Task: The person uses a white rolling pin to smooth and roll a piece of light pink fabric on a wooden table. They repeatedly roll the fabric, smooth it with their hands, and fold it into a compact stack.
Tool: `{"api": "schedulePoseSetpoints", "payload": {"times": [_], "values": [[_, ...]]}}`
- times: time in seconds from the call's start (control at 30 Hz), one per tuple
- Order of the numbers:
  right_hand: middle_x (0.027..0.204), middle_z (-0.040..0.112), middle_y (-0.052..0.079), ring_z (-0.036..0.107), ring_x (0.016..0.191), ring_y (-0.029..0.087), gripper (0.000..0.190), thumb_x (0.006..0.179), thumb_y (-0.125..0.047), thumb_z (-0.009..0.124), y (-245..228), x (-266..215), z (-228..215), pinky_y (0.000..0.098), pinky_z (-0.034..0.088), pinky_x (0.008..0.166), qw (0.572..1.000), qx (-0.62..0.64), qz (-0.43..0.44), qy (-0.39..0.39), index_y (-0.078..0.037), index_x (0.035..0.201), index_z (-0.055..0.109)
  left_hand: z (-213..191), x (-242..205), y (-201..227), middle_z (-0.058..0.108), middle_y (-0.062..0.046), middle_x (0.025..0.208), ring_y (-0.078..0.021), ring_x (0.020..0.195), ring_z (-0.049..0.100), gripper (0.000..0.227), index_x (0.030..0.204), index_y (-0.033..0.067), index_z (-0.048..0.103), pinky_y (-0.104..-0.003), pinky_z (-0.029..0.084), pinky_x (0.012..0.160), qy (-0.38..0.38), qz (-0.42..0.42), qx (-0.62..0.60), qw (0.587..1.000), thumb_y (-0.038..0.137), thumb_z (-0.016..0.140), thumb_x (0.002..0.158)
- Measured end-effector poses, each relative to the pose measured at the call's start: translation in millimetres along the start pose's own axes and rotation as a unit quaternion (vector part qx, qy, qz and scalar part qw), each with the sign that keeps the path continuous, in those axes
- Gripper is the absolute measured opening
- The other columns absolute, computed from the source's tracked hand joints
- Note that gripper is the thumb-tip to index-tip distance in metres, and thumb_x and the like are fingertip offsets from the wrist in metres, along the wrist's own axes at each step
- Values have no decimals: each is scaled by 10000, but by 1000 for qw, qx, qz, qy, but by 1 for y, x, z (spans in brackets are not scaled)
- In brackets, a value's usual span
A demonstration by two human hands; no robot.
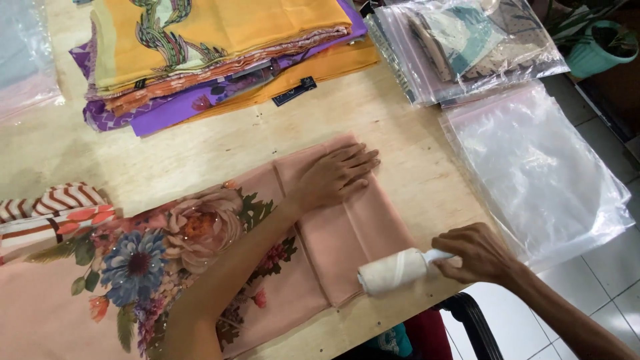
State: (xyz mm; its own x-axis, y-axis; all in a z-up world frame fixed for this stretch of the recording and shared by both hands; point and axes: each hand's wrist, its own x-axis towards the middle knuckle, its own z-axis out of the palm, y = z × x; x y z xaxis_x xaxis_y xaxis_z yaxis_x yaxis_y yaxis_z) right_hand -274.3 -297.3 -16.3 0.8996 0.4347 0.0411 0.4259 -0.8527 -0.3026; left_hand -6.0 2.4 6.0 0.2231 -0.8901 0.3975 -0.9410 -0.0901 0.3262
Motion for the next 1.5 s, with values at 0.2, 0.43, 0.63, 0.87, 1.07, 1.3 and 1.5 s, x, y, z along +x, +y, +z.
{"api": "schedulePoseSetpoints", "payload": {"times": [0.2, 0.43, 0.63, 0.87, 1.07, 1.3, 1.5], "values": [[583, 605, 26, 705, 621, 356, 436, 893, -617, 486, 18, 39, -6, 450, 504, 486, 991, 14, 43, 124, -264, 965, 731, -2, -4, 11, 404, 7, 1642, -321, 1506, 374, 588, 1538, 236, 490, -491, 264, 1257, -14, -24, 37, 999, 563, 340, 1074], [527, 623, 56, 716, 548, 346, 299, 888, -493, 545, -21, 70, -10, 493, 540, 497, 998, -13, 9, 56, -222, 909, 669, 0, -3, 4, 322, 60, 1688, -261, 1546, 324, 551, 1566, 307, 432, -513, 148, 1279, -28, -45, 85, 995, 536, 298, 1083], [525, 576, -56, 403, 367, 100, 417, 933, -524, 420, -50, 25, -31, 298, 356, 363, 998, 35, -22, -50, -224, 810, 682, -4, -5, 9, 346, 4, 1673, -230, 1571, 273, 545, 1597, 225, 383, -447, 147, 1294, -15, -15, 48, 999, 460, 338, 1108], [640, 712, -31, 548, 402, 124, 408, 978, -467, 447, -47, 83, -44, 286, 403, 419, 994, 6, 2, 109, -190, 920, 740, -5, -2, 5, 316, -23, 1684, -250, 1579, 241, 571, 1608, 203, 353, -456, 118, 1294, -34, -17, 39, 999, 467, 285, 1106], [574, 635, -41, 522, 375, 88, 404, 1024, -488, 400, -62, 109, -17, 258, 452, 378, 999, 34, -40, 8, -208, 900, 663, -7, -5, 8, 377, -27, 1659, -259, 1566, 301, 547, 1585, 193, 402, -464, 151, 1306, 5, 0, 32, 999, 450, 380, 1103], [805, 822, -19, 624, 420, 138, 358, 958, -434, 489, -100, 60, -52, 314, 360, 377, 993, 87, -55, -51, -266, 1018, 799, -7, -3, 8, 395, -25, 1651, -249, 1557, 320, 523, 1572, 206, 430, -450, 170, 1298, 7, -2, 33, 999, 436, 373, 1106], [885, 802, 19, 696, 523, 138, 417, 1006, -468, 461, -82, 89, -37, 295, 543, 439, 994, 73, -39, 71, -186, 1107, 751, -8, -3, 11, 364, -11, 1661, -240, 1568, 277, 550, 1575, 216, 425, -447, 117, 1295, -13, -18, 13, 1000, 475, 362, 1094]]}}
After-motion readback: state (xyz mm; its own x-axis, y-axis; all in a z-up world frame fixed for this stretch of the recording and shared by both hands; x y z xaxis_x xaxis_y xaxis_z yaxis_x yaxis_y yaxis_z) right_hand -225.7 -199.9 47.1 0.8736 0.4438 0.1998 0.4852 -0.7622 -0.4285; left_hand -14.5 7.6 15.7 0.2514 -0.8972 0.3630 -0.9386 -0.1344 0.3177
